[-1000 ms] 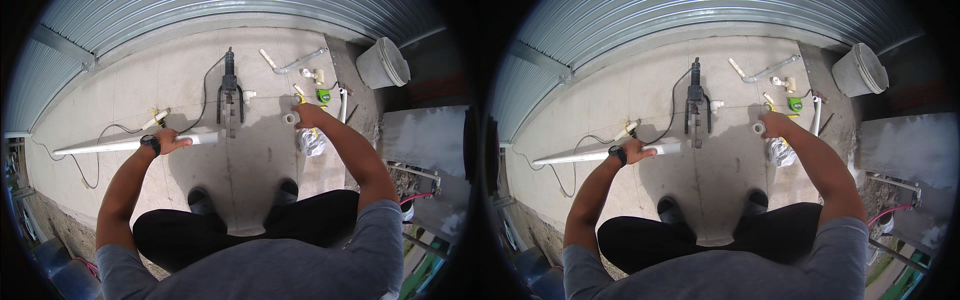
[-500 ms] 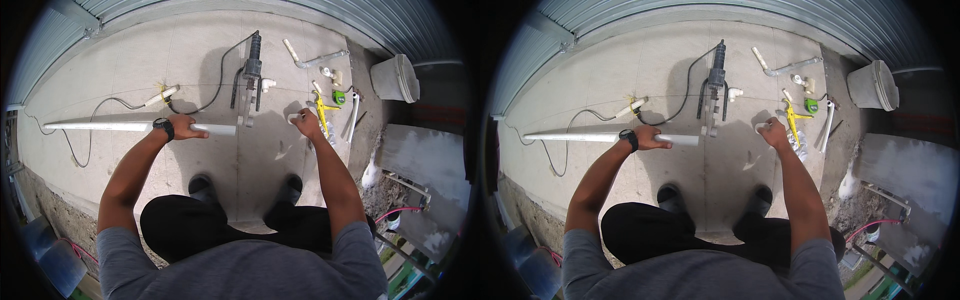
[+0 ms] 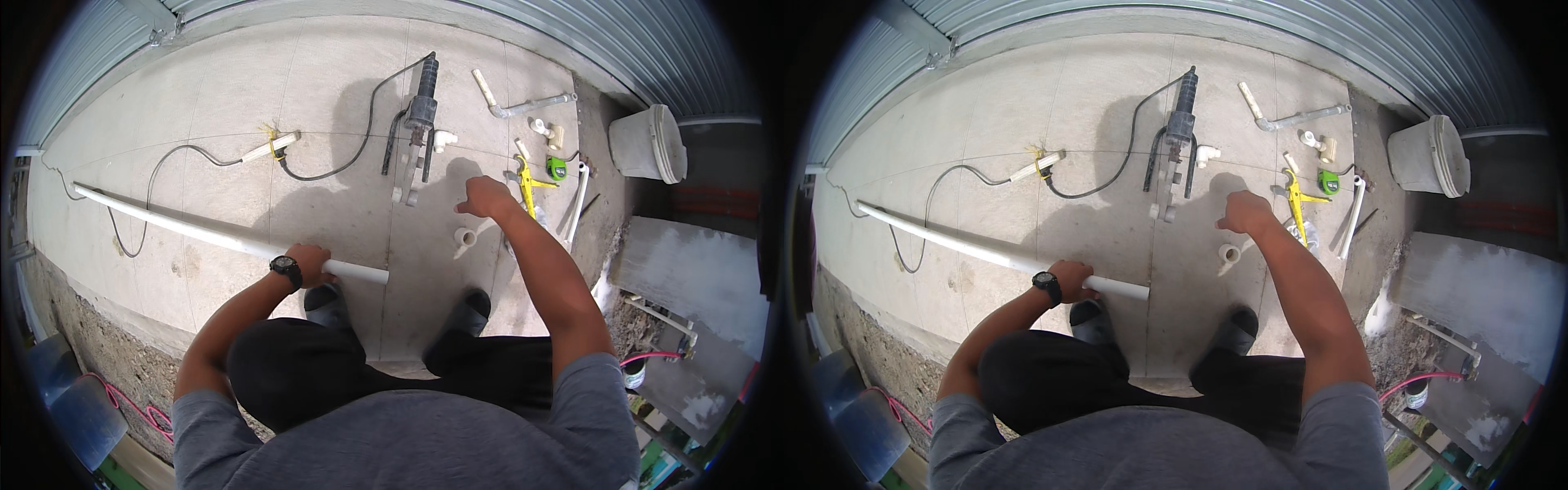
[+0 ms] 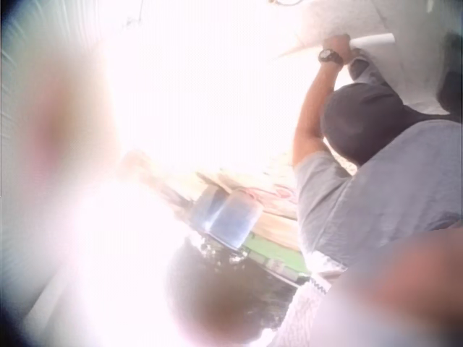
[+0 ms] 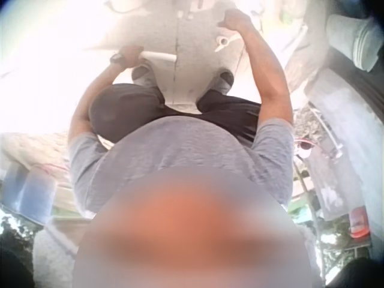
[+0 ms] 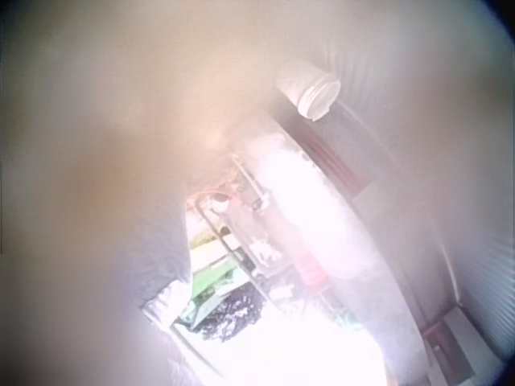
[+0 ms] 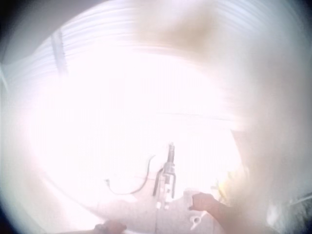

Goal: The person measures and cuts a white PVC pipe, then uses a heat gun to soften the ends before joining them to fittings. They repeatedly measure, cut, and assemble sections, checking fit against an existing wall-mounted pipe.

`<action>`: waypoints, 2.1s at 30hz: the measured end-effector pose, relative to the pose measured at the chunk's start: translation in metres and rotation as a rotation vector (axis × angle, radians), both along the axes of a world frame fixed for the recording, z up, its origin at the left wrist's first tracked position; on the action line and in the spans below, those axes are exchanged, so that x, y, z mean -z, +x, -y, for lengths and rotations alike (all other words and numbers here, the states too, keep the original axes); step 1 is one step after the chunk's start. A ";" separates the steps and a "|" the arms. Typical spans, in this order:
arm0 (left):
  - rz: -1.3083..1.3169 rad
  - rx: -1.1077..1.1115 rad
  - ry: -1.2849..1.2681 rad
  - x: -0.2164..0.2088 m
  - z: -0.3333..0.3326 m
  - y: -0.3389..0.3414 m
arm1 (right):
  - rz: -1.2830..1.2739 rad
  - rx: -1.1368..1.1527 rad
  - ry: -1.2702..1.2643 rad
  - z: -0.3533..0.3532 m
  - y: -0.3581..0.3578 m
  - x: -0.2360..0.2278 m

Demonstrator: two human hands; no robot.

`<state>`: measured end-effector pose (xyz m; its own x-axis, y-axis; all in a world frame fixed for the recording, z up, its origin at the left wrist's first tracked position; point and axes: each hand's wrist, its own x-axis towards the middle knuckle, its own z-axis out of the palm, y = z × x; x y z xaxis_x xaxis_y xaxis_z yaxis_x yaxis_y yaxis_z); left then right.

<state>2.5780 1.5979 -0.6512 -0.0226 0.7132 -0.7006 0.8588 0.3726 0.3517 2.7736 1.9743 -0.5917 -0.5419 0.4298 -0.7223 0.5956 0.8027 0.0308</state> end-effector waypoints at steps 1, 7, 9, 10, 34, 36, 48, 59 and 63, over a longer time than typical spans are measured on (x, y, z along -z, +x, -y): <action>-0.001 -0.001 0.030 0.001 0.005 0.002 | -0.143 0.048 0.040 -0.011 -0.019 -0.010; 0.016 -0.015 0.036 -0.002 0.032 0.016 | -0.724 -0.502 0.446 -0.058 -0.126 -0.041; 0.033 -0.056 0.063 -0.005 0.038 0.020 | -0.609 -0.661 0.549 -0.063 -0.154 -0.038; 0.031 -0.061 0.083 -0.007 0.042 0.019 | -0.554 -0.741 0.569 -0.068 -0.163 -0.036; 0.133 -0.079 0.070 -0.040 0.052 0.013 | -0.206 0.724 -1.305 0.011 -0.034 -0.095; 0.180 -0.079 0.019 -0.052 0.044 0.006 | -0.364 1.023 -1.467 0.052 -0.006 -0.094; 0.214 -0.064 -0.028 -0.116 -0.018 -0.042 | -0.755 1.005 -0.239 0.206 0.072 0.023; -0.206 -0.150 0.239 -0.093 -0.104 -0.102 | -0.314 0.190 -0.390 0.140 0.105 0.007; -0.231 -0.190 0.211 -0.084 -0.115 -0.107 | -0.343 0.100 0.005 0.082 0.111 -0.006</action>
